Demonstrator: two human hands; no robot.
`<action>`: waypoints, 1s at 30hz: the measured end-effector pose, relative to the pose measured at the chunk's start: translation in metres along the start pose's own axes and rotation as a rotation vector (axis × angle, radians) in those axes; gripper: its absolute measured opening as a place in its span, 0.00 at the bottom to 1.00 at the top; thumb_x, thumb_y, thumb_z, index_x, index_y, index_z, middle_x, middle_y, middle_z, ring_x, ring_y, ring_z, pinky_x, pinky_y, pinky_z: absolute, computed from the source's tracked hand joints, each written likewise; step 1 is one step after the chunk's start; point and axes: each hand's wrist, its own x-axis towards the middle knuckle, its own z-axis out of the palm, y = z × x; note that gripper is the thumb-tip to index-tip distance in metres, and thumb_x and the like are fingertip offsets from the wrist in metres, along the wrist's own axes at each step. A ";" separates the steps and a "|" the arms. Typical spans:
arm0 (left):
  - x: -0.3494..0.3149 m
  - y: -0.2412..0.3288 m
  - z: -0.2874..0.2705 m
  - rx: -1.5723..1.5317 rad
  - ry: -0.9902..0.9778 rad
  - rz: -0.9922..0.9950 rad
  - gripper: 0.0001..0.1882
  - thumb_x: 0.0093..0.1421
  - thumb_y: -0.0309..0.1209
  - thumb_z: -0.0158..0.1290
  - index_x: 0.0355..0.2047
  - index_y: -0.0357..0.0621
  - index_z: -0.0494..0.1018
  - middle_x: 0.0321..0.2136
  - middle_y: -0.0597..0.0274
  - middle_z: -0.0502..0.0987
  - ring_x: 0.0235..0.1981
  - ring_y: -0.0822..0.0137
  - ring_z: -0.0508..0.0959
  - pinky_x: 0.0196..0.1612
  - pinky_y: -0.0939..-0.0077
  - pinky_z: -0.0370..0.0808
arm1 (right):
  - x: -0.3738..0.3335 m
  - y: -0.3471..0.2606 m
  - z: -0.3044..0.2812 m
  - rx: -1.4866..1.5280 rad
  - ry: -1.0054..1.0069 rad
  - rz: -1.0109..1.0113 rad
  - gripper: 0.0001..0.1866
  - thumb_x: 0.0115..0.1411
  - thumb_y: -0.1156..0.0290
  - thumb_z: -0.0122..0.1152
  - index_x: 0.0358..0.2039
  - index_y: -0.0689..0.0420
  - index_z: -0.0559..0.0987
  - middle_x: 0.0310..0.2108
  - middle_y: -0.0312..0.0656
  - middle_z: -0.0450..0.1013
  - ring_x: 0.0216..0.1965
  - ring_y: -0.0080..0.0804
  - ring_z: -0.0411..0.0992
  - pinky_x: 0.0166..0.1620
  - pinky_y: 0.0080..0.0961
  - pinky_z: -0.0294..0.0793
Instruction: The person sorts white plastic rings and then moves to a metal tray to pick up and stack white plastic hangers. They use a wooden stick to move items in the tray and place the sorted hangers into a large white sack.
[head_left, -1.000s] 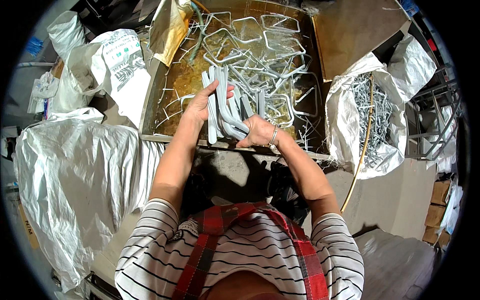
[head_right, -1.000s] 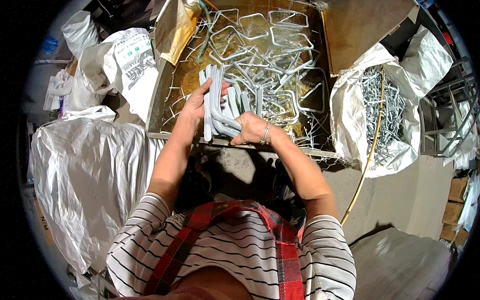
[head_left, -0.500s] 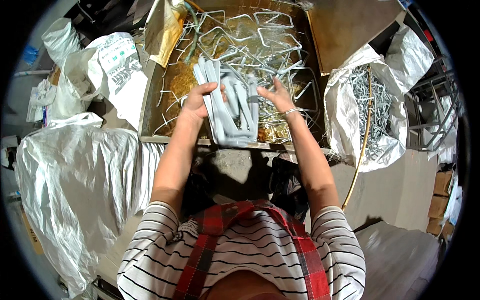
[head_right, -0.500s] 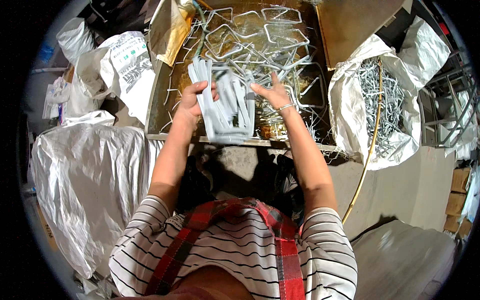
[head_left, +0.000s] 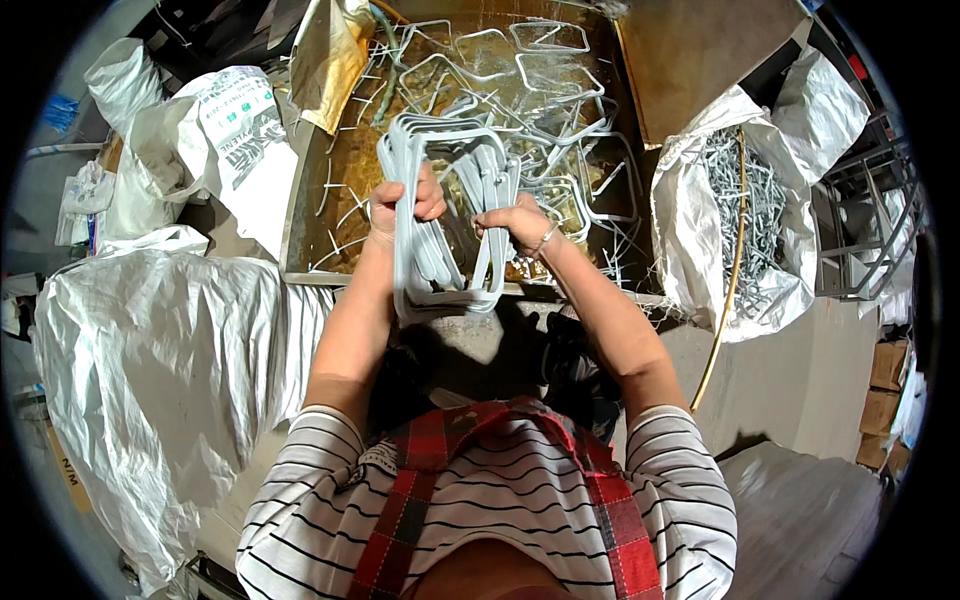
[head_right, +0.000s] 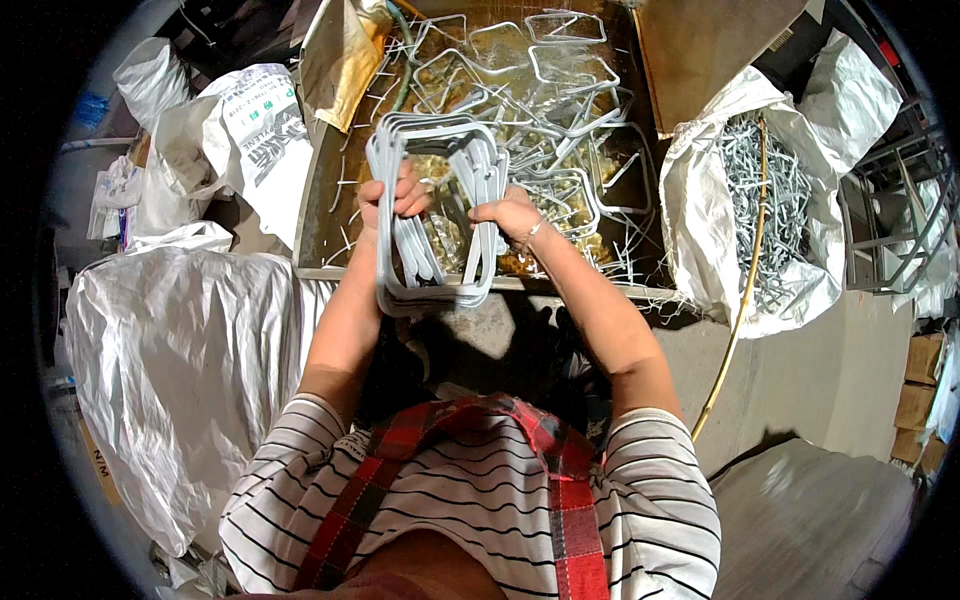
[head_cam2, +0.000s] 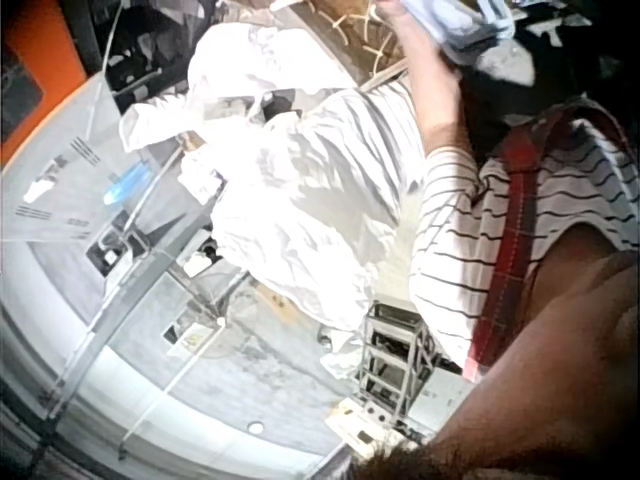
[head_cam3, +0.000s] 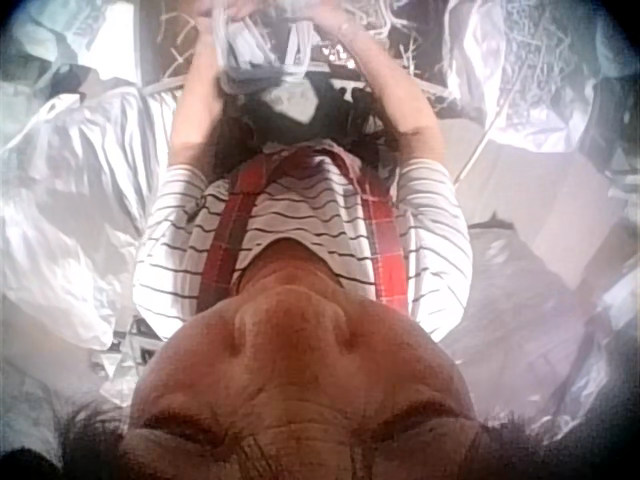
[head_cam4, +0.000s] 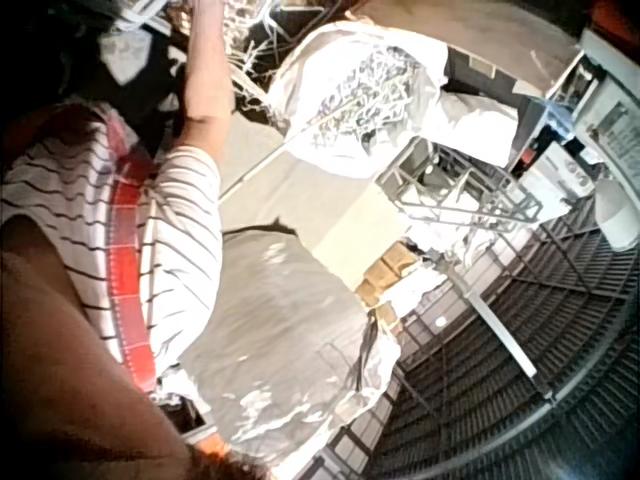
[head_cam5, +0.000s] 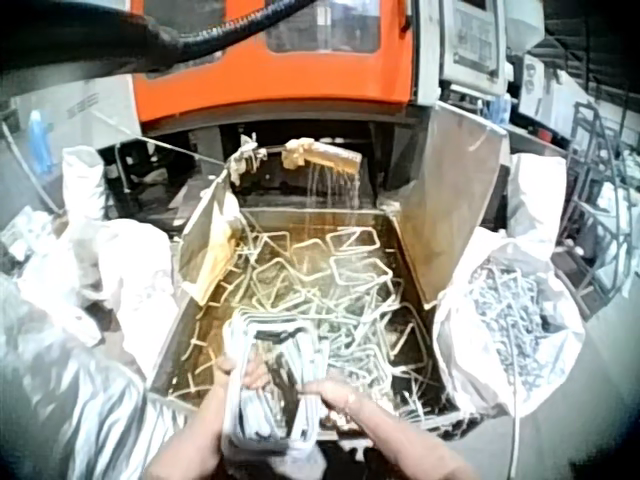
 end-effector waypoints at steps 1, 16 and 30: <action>-0.005 0.004 0.001 0.067 0.156 -0.025 0.26 0.39 0.33 0.56 0.40 0.35 0.67 0.27 0.56 0.73 0.24 0.61 0.73 0.29 0.69 0.69 | 0.003 0.000 0.001 -0.186 0.106 -0.027 0.10 0.43 0.74 0.62 0.28 0.64 0.78 0.25 0.43 0.75 0.26 0.29 0.71 0.32 0.25 0.71; -0.046 0.050 -0.066 0.605 1.260 -0.112 0.08 0.55 0.34 0.49 0.33 0.44 0.70 0.31 0.64 0.73 0.32 0.71 0.73 0.33 0.76 0.72 | 0.153 0.128 -0.037 -1.013 0.585 0.366 0.15 0.44 0.70 0.56 0.30 0.67 0.76 0.36 0.59 0.72 0.42 0.52 0.71 0.44 0.36 0.71; -0.003 0.053 -0.057 1.259 1.009 -0.081 0.36 0.38 0.39 0.65 0.46 0.34 0.66 0.36 0.52 0.75 0.38 0.63 0.75 0.43 0.72 0.71 | 0.153 0.068 -0.068 -1.419 0.172 -0.355 0.16 0.44 0.61 0.57 0.26 0.63 0.75 0.25 0.55 0.72 0.27 0.55 0.69 0.36 0.44 0.67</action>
